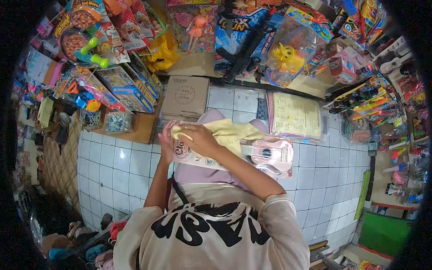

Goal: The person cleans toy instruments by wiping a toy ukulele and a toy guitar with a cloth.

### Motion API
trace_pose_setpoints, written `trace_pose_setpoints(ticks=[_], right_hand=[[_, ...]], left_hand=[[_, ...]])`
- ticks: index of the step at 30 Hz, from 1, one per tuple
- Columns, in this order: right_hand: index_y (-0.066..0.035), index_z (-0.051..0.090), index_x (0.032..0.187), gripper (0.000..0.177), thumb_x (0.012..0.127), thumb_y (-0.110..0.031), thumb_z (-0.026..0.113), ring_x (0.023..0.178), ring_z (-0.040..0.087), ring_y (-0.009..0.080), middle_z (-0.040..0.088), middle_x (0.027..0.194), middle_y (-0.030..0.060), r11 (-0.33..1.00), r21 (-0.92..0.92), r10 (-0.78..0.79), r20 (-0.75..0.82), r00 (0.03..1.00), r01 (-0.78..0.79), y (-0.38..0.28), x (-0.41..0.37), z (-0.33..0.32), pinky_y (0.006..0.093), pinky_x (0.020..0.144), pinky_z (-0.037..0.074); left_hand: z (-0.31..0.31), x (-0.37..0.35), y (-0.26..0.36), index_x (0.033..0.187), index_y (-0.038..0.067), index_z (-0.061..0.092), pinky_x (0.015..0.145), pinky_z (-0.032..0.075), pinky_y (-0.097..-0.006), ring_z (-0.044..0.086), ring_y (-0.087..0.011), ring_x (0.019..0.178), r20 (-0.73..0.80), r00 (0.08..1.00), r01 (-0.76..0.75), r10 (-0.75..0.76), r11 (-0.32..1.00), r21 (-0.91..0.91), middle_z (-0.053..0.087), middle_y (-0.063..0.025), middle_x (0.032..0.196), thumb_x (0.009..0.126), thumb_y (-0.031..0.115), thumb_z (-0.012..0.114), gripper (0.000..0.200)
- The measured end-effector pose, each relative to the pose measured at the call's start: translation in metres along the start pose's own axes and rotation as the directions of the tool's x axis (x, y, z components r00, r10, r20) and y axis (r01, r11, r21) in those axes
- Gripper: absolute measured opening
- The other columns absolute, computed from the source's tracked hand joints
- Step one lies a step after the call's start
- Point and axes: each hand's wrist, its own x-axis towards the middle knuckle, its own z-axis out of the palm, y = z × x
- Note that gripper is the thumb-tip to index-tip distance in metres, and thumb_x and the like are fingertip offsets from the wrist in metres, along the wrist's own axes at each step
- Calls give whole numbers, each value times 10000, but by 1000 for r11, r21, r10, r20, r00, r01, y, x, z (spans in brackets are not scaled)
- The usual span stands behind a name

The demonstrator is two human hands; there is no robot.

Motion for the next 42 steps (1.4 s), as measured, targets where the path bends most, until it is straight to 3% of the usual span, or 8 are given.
trace_pose_setpoints(ticks=[2, 3, 6, 13, 16, 22, 27, 42], right_hand=[[-123, 643, 1024, 258, 868, -293, 530, 1135, 524, 265, 594, 1150, 89, 942, -334, -25, -172, 985, -34, 4, 1, 20, 456, 889, 430], [-163, 598, 1175, 338, 898, -328, 497, 1194, 483, 293, 529, 1288, 75, 902, -430, 24, 112, 993, 27, -3, 0, 14, 429, 978, 386], [-191, 607, 1163, 333, 886, -349, 510, 1178, 499, 278, 535, 1281, 69, 843, -452, -166, 299, 940, 293, -1, -5, 12, 431, 985, 377], [-56, 674, 756, 219, 773, -250, 573, 794, 615, 270, 657, 835, 96, 965, 148, -260, 386, 885, 219, 11, 0, -18, 404, 711, 439], [-34, 667, 769, 211, 800, -210, 553, 710, 611, 299, 637, 764, 130, 972, 158, -210, 272, 939, 172, 3, 1, -40, 404, 642, 449], [-79, 700, 880, 227, 831, -245, 552, 962, 585, 236, 650, 965, 82, 921, -311, -271, -82, 959, 234, 0, -9, -21, 437, 850, 395], [-58, 678, 791, 219, 789, -258, 591, 887, 587, 263, 642, 885, 92, 931, -251, -167, 353, 921, 265, -9, -15, -39, 384, 836, 405], [-115, 683, 781, 248, 836, -316, 549, 947, 559, 211, 632, 975, 15, 883, -383, -151, 318, 936, 272, -12, -23, -28, 394, 803, 434]], left_hand=[[1, 1, 0, 1395, 49, 231, 1082, 261, -387, 376, -286, 1289, -2, 999, 33, -33, 999, -9, 385, -214, 1386, 838, 746, 171, 893], [-1, 3, -2, 1393, 48, 236, 1080, 265, -385, 383, -283, 1284, -9, 999, 33, -34, 999, -9, 386, -210, 1386, 836, 749, 168, 898], [-8, 4, -6, 1384, 43, 256, 1076, 274, -377, 398, -273, 1273, -2, 998, 57, -57, 998, -27, 389, -202, 1387, 829, 758, 160, 910], [-3, -5, -3, 1368, 10, 381, 1110, 210, -355, 356, -274, 1312, 153, 988, -40, 13, 983, 181, 404, -180, 1389, 939, 595, 120, 771], [9, -7, 23, 1352, 22, 410, 1127, 151, -396, 324, -304, 1333, 224, 968, -232, 110, 727, 646, 414, -150, 1394, 990, 455, 112, 638], [17, -6, 37, 1338, 75, 449, 1089, -48, -577, 242, -310, 1370, 287, 945, -321, 155, 270, 908, 439, -94, 1384, 989, 249, 180, 473], [16, -10, 33, 1337, 122, 462, 1036, -82, -660, 206, -311, 1383, 280, 951, -291, 131, 78, 953, 441, -43, 1388, 983, 223, 193, 456], [15, -11, 29, 1339, 136, 468, 1005, -143, -672, 173, -311, 1392, 227, 968, -244, 109, 173, 954, 457, -20, 1376, 999, 244, 140, 484]])
